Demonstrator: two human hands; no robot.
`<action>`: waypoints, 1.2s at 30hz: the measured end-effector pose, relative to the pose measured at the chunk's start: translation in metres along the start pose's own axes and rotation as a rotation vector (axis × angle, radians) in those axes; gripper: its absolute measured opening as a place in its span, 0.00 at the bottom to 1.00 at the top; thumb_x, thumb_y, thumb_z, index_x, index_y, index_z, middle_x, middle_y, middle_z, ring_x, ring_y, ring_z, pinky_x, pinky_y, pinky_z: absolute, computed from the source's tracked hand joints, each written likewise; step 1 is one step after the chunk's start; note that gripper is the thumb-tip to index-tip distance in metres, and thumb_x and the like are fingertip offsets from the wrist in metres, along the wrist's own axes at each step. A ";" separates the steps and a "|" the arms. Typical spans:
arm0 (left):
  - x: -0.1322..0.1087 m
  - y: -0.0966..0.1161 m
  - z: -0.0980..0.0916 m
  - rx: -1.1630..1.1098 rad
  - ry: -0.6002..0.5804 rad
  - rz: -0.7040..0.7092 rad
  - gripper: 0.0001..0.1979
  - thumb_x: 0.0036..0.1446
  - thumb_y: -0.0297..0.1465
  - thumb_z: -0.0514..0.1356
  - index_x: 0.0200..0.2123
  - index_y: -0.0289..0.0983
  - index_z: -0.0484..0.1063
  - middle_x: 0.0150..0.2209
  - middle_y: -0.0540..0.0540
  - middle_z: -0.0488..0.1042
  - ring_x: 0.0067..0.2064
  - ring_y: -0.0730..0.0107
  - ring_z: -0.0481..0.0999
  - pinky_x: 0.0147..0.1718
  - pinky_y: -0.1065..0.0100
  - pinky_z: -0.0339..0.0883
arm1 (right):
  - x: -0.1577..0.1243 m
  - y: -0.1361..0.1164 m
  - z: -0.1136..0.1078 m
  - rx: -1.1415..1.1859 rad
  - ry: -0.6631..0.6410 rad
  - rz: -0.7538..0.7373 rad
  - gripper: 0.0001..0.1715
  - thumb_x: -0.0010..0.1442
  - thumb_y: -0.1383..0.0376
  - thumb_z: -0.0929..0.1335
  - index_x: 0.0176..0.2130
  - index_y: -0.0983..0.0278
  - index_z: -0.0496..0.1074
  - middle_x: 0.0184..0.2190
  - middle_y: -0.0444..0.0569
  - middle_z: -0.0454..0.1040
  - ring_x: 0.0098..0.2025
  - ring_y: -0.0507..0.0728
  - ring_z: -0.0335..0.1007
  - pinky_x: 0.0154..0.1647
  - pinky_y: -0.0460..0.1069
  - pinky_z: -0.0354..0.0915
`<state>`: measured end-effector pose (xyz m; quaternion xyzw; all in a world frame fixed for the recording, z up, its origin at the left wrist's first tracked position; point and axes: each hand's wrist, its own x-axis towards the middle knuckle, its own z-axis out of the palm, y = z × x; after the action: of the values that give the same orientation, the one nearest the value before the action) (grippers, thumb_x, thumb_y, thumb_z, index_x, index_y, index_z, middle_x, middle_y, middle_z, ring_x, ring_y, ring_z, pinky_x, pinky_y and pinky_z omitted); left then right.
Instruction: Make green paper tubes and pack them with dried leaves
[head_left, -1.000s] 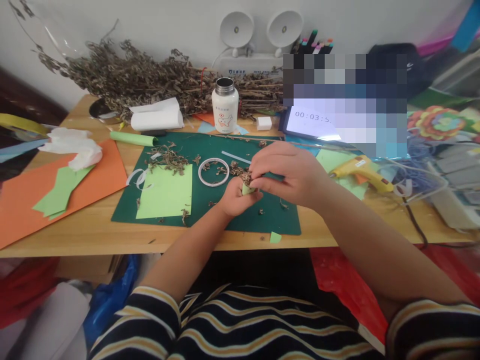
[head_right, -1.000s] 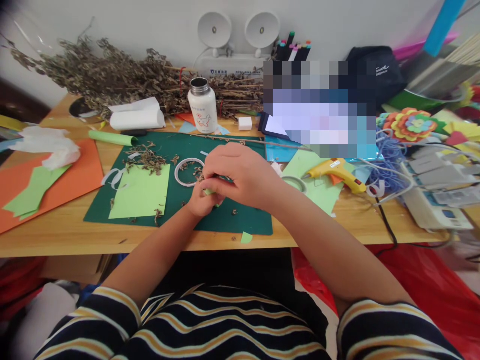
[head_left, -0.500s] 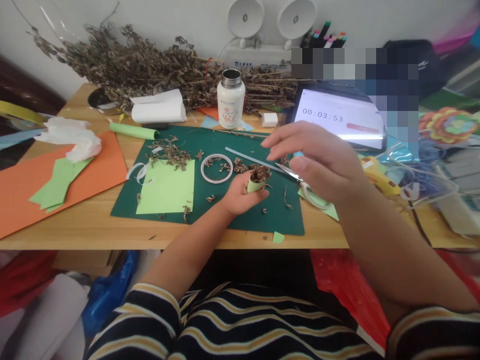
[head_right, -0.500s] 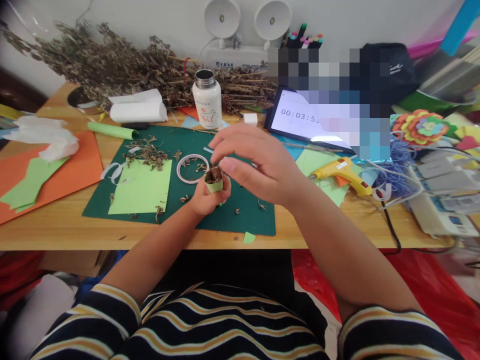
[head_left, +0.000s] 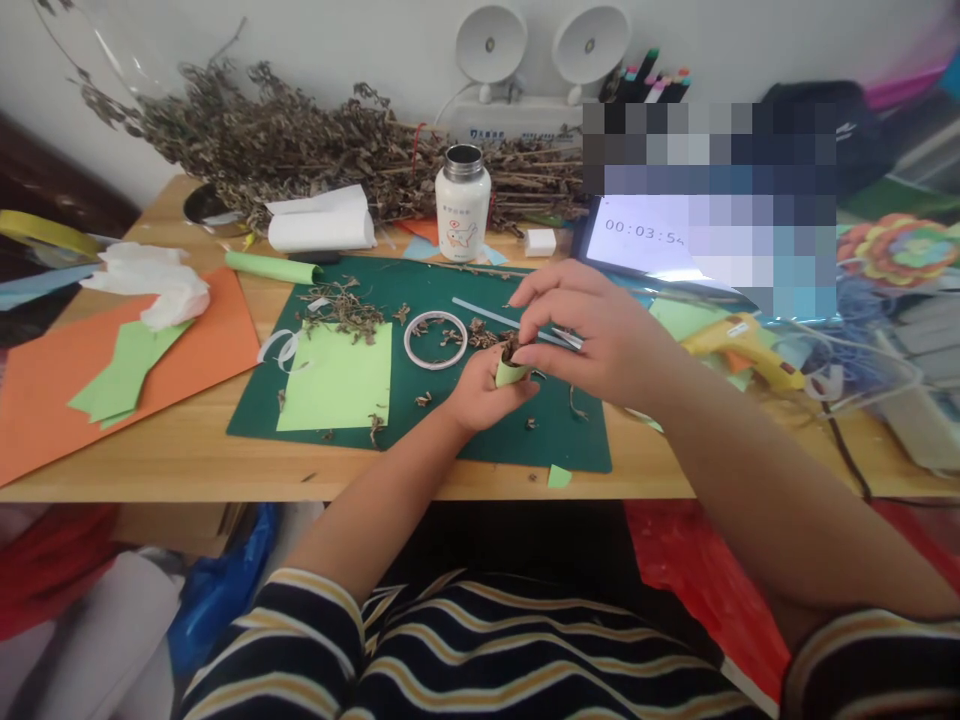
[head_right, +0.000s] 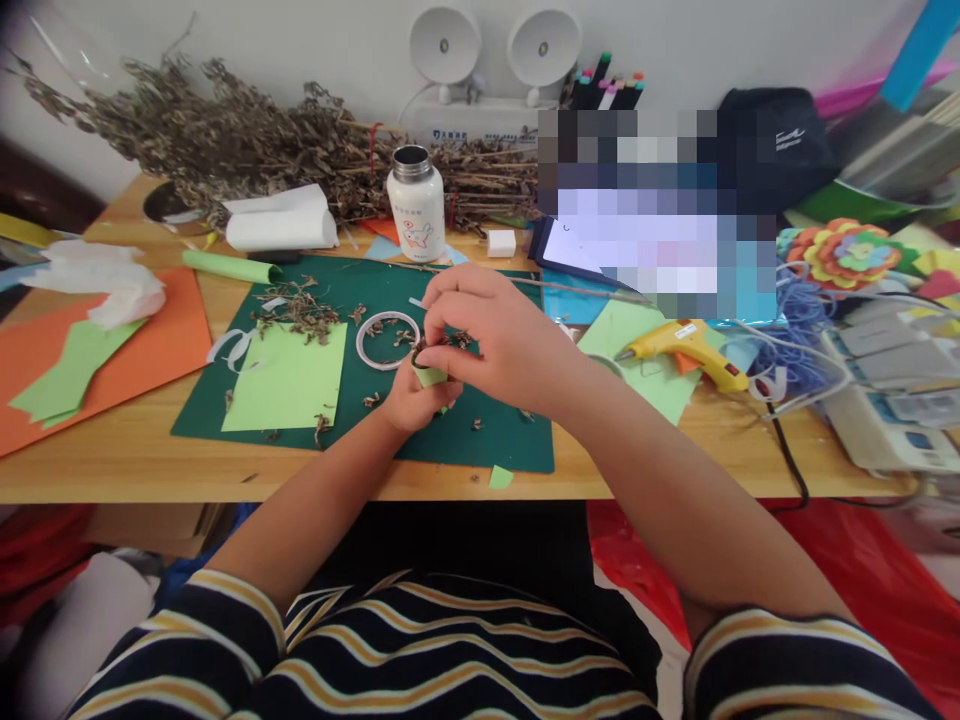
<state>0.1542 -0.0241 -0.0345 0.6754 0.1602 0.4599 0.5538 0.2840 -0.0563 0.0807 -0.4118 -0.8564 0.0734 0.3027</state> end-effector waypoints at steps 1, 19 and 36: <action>0.000 0.001 0.000 0.007 0.003 0.006 0.13 0.45 0.35 0.59 0.18 0.36 0.57 0.17 0.55 0.58 0.20 0.78 0.57 0.20 0.71 0.54 | 0.000 0.000 0.000 -0.016 0.009 -0.016 0.07 0.54 0.63 0.65 0.26 0.63 0.69 0.39 0.51 0.68 0.43 0.58 0.65 0.43 0.54 0.62; 0.001 0.006 0.001 -0.036 -0.047 -0.017 0.15 0.45 0.39 0.60 0.18 0.36 0.59 0.18 0.54 0.58 0.21 0.78 0.57 0.20 0.71 0.54 | -0.003 -0.008 -0.034 -0.103 -0.032 -0.083 0.14 0.58 0.61 0.59 0.30 0.60 0.72 0.47 0.50 0.69 0.49 0.59 0.64 0.49 0.57 0.61; 0.001 0.005 0.001 -0.005 -0.026 0.039 0.12 0.46 0.34 0.59 0.19 0.36 0.60 0.18 0.54 0.60 0.22 0.77 0.59 0.21 0.71 0.55 | -0.013 0.005 -0.013 0.033 -0.085 -0.035 0.11 0.56 0.64 0.62 0.36 0.61 0.73 0.48 0.50 0.69 0.50 0.57 0.63 0.50 0.57 0.61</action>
<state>0.1539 -0.0251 -0.0298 0.6829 0.1384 0.4622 0.5485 0.3014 -0.0641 0.0836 -0.3885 -0.8741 0.0995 0.2740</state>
